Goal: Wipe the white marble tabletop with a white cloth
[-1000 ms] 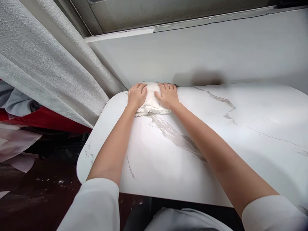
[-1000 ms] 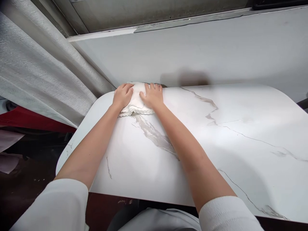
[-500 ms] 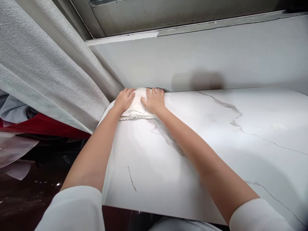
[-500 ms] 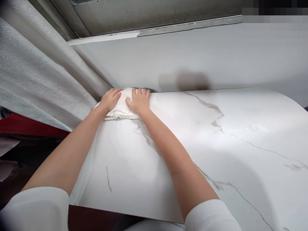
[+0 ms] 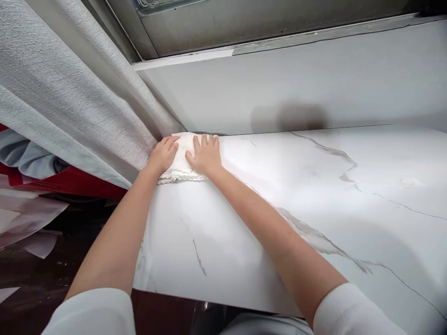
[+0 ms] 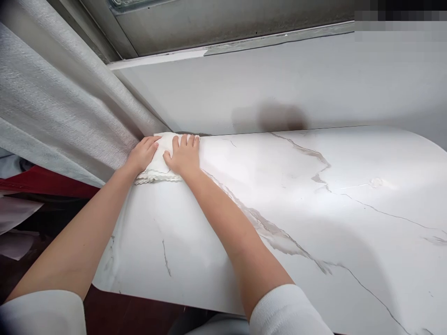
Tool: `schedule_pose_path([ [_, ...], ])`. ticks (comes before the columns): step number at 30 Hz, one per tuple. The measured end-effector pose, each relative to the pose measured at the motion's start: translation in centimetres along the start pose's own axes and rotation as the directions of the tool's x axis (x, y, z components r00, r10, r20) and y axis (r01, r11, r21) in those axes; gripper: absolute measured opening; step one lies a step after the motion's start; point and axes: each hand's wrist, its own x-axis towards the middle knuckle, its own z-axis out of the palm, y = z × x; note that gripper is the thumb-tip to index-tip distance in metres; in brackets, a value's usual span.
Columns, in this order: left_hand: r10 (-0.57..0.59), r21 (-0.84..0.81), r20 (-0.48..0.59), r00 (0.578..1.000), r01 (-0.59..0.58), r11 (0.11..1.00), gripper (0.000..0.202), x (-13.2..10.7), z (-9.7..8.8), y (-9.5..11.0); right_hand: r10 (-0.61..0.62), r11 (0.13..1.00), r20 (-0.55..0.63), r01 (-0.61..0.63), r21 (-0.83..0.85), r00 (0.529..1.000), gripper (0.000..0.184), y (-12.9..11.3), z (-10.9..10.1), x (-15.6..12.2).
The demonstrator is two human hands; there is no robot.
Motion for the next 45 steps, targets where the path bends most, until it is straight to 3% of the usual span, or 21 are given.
schedule_pose_path([
  [5,0.128,0.034,-0.006,0.992,-0.127,0.991,0.053,-1.2,0.3,-0.1,0.022,1.0,-0.012,-0.022,-0.014,1.0,0.064,-0.8,-0.4,-2.0],
  [8,0.131,0.045,0.004,0.991,-0.131,0.99,0.053,-2.6,0.1,0.0,0.017,1.0,-0.018,-0.017,-0.015,1.0,0.064,-1.4,-0.6,-3.6],
  [15,0.154,0.011,0.021,0.988,-0.154,0.988,0.052,-8.2,-1.4,1.2,-0.026,0.999,-0.051,0.025,-0.024,0.998,0.064,-2.7,-0.8,-8.3],
  [26,-0.002,-0.046,0.039,0.999,0.004,0.999,0.052,-18.8,-4.6,1.6,-0.197,0.98,0.028,0.196,0.039,0.98,0.065,-6.3,-2.5,-16.6],
  [33,-0.02,-0.106,0.057,0.998,0.026,0.994,0.052,-23.7,-5.7,-0.1,-0.315,0.946,0.126,0.301,0.118,0.941,0.067,-8.3,-3.7,-20.5],
  [39,0.013,-0.112,0.033,0.999,-0.01,0.994,0.048,-24.7,-5.5,-1.5,-0.337,0.938,0.207,0.309,0.158,0.918,0.067,-8.9,-4.2,-20.8],
  [45,0.001,-0.061,0.029,1.0,0.001,0.998,0.048,-23.4,-5.7,-0.5,-0.283,0.947,0.234,0.232,0.223,0.93,0.058,-8.8,-4.6,-18.7],
])
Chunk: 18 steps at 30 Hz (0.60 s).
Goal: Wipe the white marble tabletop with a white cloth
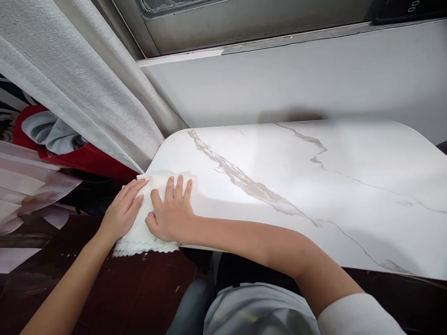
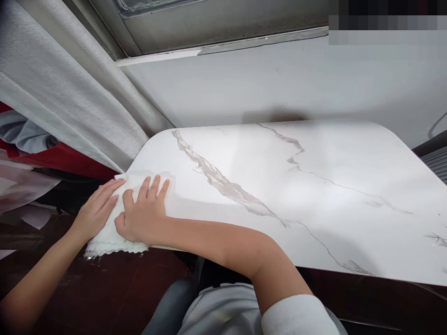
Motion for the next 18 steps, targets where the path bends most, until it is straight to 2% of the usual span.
schedule_pose_path([
  [2,-0.001,0.079,-0.021,1.0,0.002,0.997,0.048,0.3,0.0,0.9,0.02,1.0,-0.038,-0.02,0.011,0.999,0.053,0.3,0.0,0.5],
  [6,0.019,0.237,-0.146,0.989,0.016,0.971,0.051,1.7,0.5,3.1,0.005,0.999,-0.182,-0.014,-0.05,0.983,0.052,1.7,0.6,1.7],
  [9,0.05,0.244,-0.161,0.986,-0.009,0.97,0.053,3.9,1.2,4.5,0.006,0.994,-0.253,-0.034,-0.105,0.967,0.051,3.5,0.7,3.2],
  [11,0.024,0.236,-0.163,0.986,0.015,0.972,0.053,5.8,1.5,5.0,0.039,0.991,-0.258,-0.07,-0.114,0.965,0.051,4.8,0.4,4.5],
  [13,-0.042,0.222,-0.129,0.991,0.071,0.972,0.051,8.0,1.6,5.2,0.058,0.988,-0.243,-0.09,-0.122,0.968,0.051,6.1,0.0,5.9],
  [15,-0.107,0.215,-0.041,0.993,0.113,0.97,0.05,10.2,1.7,5.4,0.062,0.986,-0.235,-0.096,-0.136,0.97,0.052,7.1,-0.5,7.2],
  [18,-0.104,0.162,0.033,0.994,0.097,0.982,0.048,13.2,2.1,5.3,0.093,0.98,-0.249,-0.132,-0.146,0.964,0.053,8.3,-1.0,8.9],
])
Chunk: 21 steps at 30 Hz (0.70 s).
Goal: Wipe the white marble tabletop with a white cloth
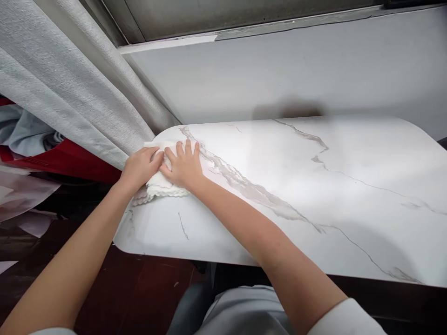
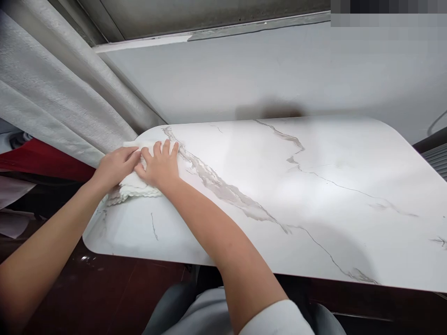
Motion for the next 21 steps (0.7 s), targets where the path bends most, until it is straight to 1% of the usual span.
schedule_pose_path([
  [3,0.014,-0.091,-0.064,0.998,-0.02,0.996,0.049,2.3,1.0,0.1,0.042,0.999,-0.005,-0.042,-0.014,0.999,0.053,0.9,0.2,1.6],
  [7,-0.021,-0.121,-0.104,0.994,0.008,0.993,0.047,4.9,2.3,0.1,0.046,0.999,0.023,-0.045,-0.019,0.999,0.054,2.4,0.2,3.6],
  [13,0.072,-0.092,-0.135,0.988,-0.085,0.992,0.046,9.2,3.5,0.7,0.077,0.996,0.033,-0.076,-0.04,0.996,0.056,5.1,0.0,6.3],
  [17,0.1,-0.074,-0.133,0.986,-0.111,0.991,0.046,11.7,4.0,2.1,0.093,0.995,0.005,-0.093,-0.03,0.996,0.054,7.0,-0.3,7.6],
  [21,0.099,-0.056,-0.098,0.99,-0.105,0.993,0.048,13.3,4.1,4.4,0.127,0.991,-0.005,-0.127,-0.03,0.992,0.054,9.0,-0.9,8.1],
])
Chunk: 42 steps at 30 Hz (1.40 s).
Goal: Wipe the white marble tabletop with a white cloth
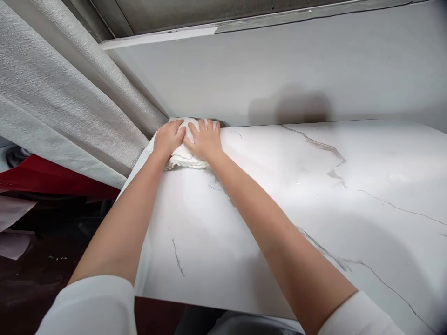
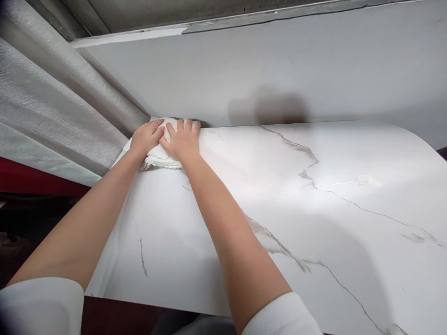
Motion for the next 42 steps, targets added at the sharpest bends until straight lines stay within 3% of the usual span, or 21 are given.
schedule_pose_path([
  [7,0.073,-0.006,-0.016,0.997,-0.073,0.997,0.05,1.1,1.4,3.3,0.055,0.997,-0.031,-0.056,-0.048,0.998,0.052,2.9,-1.4,-0.9],
  [14,0.134,-0.043,-0.05,0.99,-0.136,0.99,0.051,-1.3,1.5,4.9,0.07,0.996,-0.059,-0.073,-0.055,0.996,0.052,3.3,-2.1,-3.7],
  [18,0.186,-0.053,-0.046,0.981,-0.189,0.981,0.051,-4.5,1.0,4.5,0.04,0.996,-0.054,-0.044,-0.08,0.998,0.053,2.3,-2.3,-6.3],
  [31,0.104,-0.038,-0.034,0.994,-0.105,0.994,0.054,-17.4,-3.0,3.1,-0.093,0.993,-0.036,0.09,-0.079,0.995,0.054,-4.0,-2.4,-15.8],
  [37,-0.002,0.008,-0.073,0.997,0.002,1.0,0.056,-24.0,-4.2,3.7,-0.209,0.978,0.014,0.209,-0.023,0.978,0.055,-5.7,-3.2,-20.0],
  [42,-0.003,0.024,-0.066,0.998,0.005,1.0,0.057,-27.3,-4.6,4.5,-0.271,0.963,0.033,0.271,0.006,0.962,0.056,-5.9,-4.1,-23.0],
])
